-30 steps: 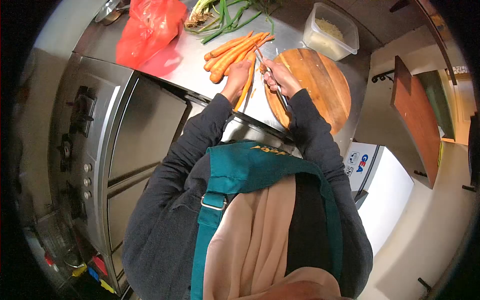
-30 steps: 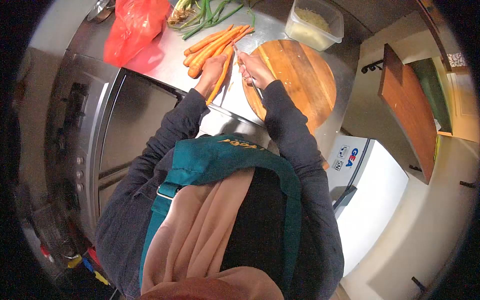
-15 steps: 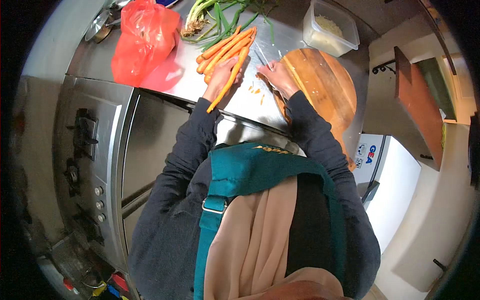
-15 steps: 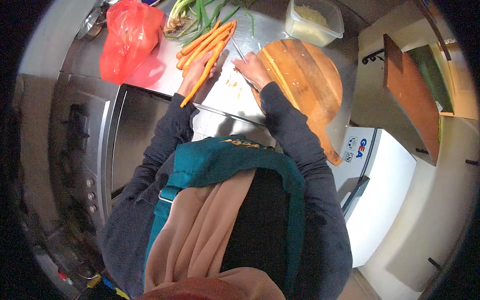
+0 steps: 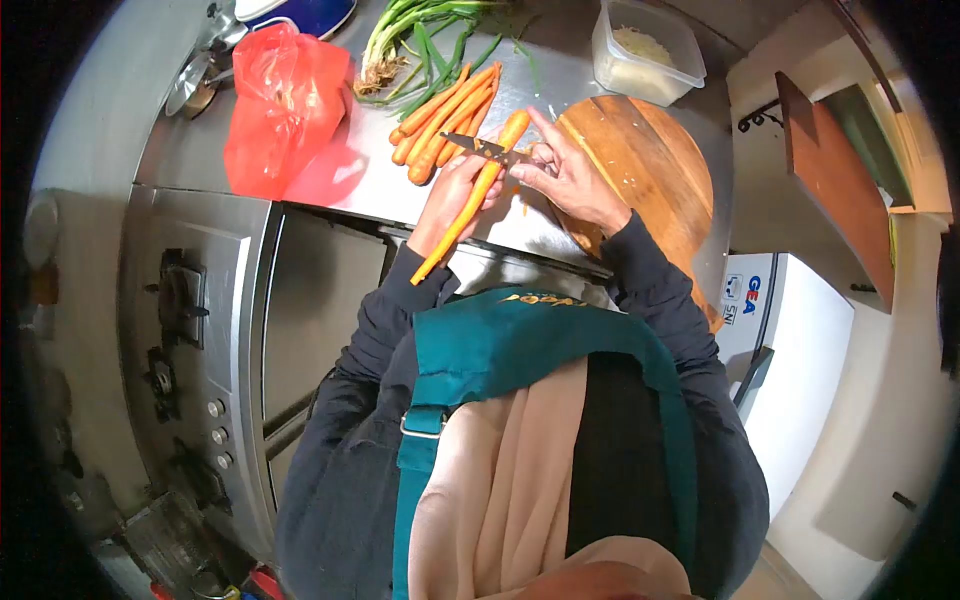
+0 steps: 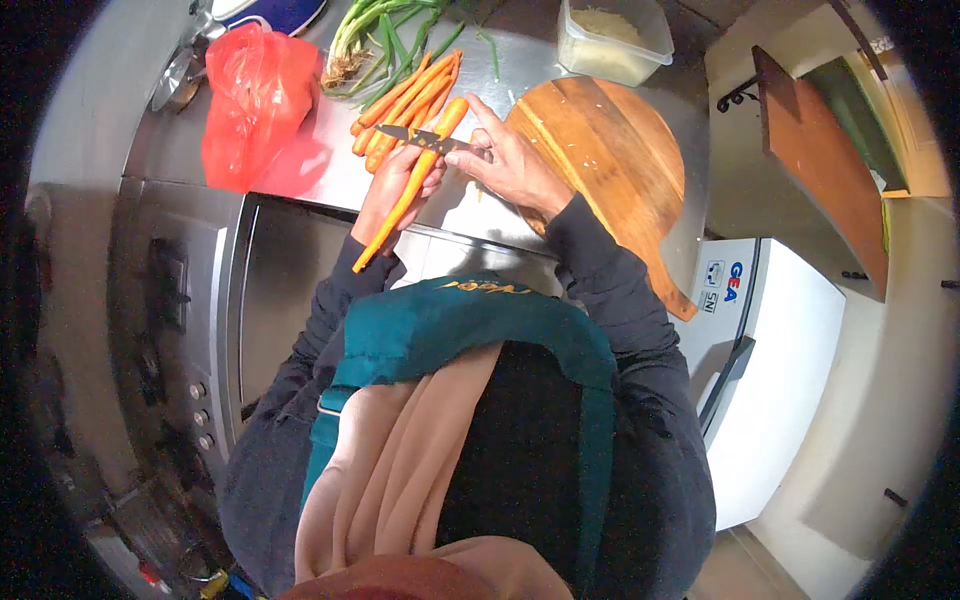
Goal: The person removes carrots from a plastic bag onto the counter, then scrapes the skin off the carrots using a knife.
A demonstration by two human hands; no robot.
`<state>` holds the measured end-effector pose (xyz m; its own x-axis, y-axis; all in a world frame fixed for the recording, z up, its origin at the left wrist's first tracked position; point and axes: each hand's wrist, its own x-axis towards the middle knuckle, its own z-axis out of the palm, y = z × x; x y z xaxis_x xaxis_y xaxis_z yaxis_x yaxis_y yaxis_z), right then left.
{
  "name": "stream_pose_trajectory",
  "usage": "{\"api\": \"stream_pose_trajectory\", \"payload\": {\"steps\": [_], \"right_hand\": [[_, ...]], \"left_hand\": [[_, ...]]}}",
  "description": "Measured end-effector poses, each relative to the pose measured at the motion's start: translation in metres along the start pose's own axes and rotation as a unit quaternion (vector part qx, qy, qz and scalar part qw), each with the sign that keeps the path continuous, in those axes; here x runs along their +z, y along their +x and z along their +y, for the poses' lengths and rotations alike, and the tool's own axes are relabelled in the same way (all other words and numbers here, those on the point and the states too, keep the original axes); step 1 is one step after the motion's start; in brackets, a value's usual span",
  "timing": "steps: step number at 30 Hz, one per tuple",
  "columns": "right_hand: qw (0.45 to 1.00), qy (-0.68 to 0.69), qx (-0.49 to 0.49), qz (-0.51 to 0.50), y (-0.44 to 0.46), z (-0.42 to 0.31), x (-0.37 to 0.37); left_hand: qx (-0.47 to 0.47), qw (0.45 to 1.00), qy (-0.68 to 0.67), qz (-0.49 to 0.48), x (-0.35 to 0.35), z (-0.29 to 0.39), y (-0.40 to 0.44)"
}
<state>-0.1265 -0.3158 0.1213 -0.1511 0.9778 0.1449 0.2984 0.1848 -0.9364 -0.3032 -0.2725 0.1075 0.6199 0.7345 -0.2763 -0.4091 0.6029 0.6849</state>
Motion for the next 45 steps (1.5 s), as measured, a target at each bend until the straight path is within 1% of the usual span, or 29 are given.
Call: {"api": "stream_pose_trajectory", "payload": {"steps": [2, 4, 5, 7, 9, 10, 14, 16, 17, 19, 22, 24, 26, 27, 29, 30, 31, 33, 34, 36, 37, 39, 40, 41, 43, 44, 45], "right_hand": [[1.0, -0.006, -0.012, 0.009, -0.001, -0.005, -0.001], [0.997, -0.056, -0.025, 0.035, -0.002, -0.011, 0.0], [0.997, -0.057, -0.027, 0.038, -0.002, -0.011, 0.001], [0.991, -0.103, -0.055, 0.066, -0.003, -0.01, 0.002], [0.99, -0.11, -0.043, 0.073, -0.001, -0.011, -0.001], [0.99, -0.116, -0.029, 0.078, 0.0, -0.011, -0.002], [0.993, -0.087, -0.046, 0.071, 0.0, -0.002, 0.008], [0.999, 0.004, -0.011, 0.043, 0.0, -0.001, 0.017], [0.999, 0.004, -0.011, 0.04, 0.002, -0.003, 0.016], [0.994, -0.079, -0.033, 0.066, 0.005, -0.008, 0.013], [0.993, -0.097, -0.016, 0.068, 0.008, -0.008, 0.01], [0.994, -0.087, -0.02, 0.069, 0.011, -0.006, 0.008], [0.994, -0.075, -0.027, 0.069, 0.012, -0.006, 0.008], [0.997, -0.057, -0.019, 0.048, 0.013, -0.007, 0.009], [1.0, -0.022, 0.0, 0.004, 0.012, -0.01, 0.012], [1.0, -0.005, 0.009, -0.017, 0.013, -0.011, 0.012], [1.0, -0.006, 0.005, -0.018, 0.014, -0.013, 0.011], [0.999, -0.037, -0.021, 0.019, 0.018, -0.016, 0.011], [0.999, -0.038, -0.022, 0.017, 0.019, -0.018, 0.009], [0.987, -0.135, -0.061, 0.063, 0.021, -0.022, 0.003], [0.987, -0.136, -0.061, 0.061, 0.021, -0.025, 0.002], [0.994, -0.091, -0.013, 0.057, 0.019, -0.029, -0.001], [0.996, -0.073, 0.035, 0.031, 0.02, -0.018, -0.002], [0.996, -0.073, 0.036, 0.032, 0.019, -0.014, 0.0], [0.998, -0.047, -0.012, 0.035, 0.015, -0.011, 0.005], [0.995, -0.073, -0.035, 0.066, 0.015, -0.012, 0.002], [0.994, -0.073, -0.035, 0.067, 0.017, -0.013, -0.001]], "left_hand": [[0.001, 1.0, -0.004, 0.0, 0.004, 0.001, -0.003], [0.007, 1.0, -0.008, 0.001, 0.007, 0.002, -0.004], [0.002, 1.0, -0.006, 0.006, 0.006, 0.001, -0.004], [-0.001, 1.0, -0.001, 0.009, 0.006, 0.002, -0.006], [-0.018, 0.998, -0.042, -0.035, 0.005, 0.004, -0.008], [-0.027, 0.998, -0.049, -0.034, 0.007, 0.004, -0.009], [-0.014, 0.998, -0.054, -0.021, -0.005, -0.002, -0.008], [-0.004, 0.998, -0.055, -0.007, -0.004, -0.001, -0.008], [0.004, 0.998, -0.055, 0.007, -0.003, 0.0, -0.008], [0.006, 0.998, -0.061, 0.008, -0.006, -0.001, -0.006], [0.007, 0.998, -0.061, 0.01, 0.004, 0.003, -0.012], [0.009, 0.998, -0.057, 0.012, 0.007, 0.004, -0.013], [0.007, 0.996, -0.085, -0.017, 0.005, 0.004, -0.013], [0.01, 0.996, -0.084, -0.016, 0.002, 0.002, -0.011], [0.02, 0.997, -0.075, 0.028, -0.004, -0.003, -0.008], [0.024, 0.997, -0.067, 0.037, -0.001, -0.001, -0.009], [0.027, 0.997, -0.066, 0.036, 0.002, 0.001, -0.01], [0.038, 0.996, -0.064, 0.051, 0.008, 0.005, -0.012], [0.04, 0.996, -0.064, 0.051, 0.01, 0.007, -0.013], [0.027, 0.996, -0.084, 0.013, 0.012, 0.01, -0.014], [0.027, 0.996, -0.087, 0.013, 0.013, 0.01, -0.014], [0.028, 0.997, -0.072, 0.012, 0.015, 0.008, -0.014], [0.028, 0.997, -0.072, 0.011, 0.011, 0.006, -0.011], [0.024, 0.997, -0.069, 0.015, 0.005, 0.001, -0.006], [0.016, 0.998, -0.064, 0.018, 0.009, 0.002, -0.008], [0.019, 0.998, -0.057, 0.017, 0.013, 0.004, -0.009], [0.024, 0.998, -0.052, 0.018, 0.016, 0.007, -0.011]]}}
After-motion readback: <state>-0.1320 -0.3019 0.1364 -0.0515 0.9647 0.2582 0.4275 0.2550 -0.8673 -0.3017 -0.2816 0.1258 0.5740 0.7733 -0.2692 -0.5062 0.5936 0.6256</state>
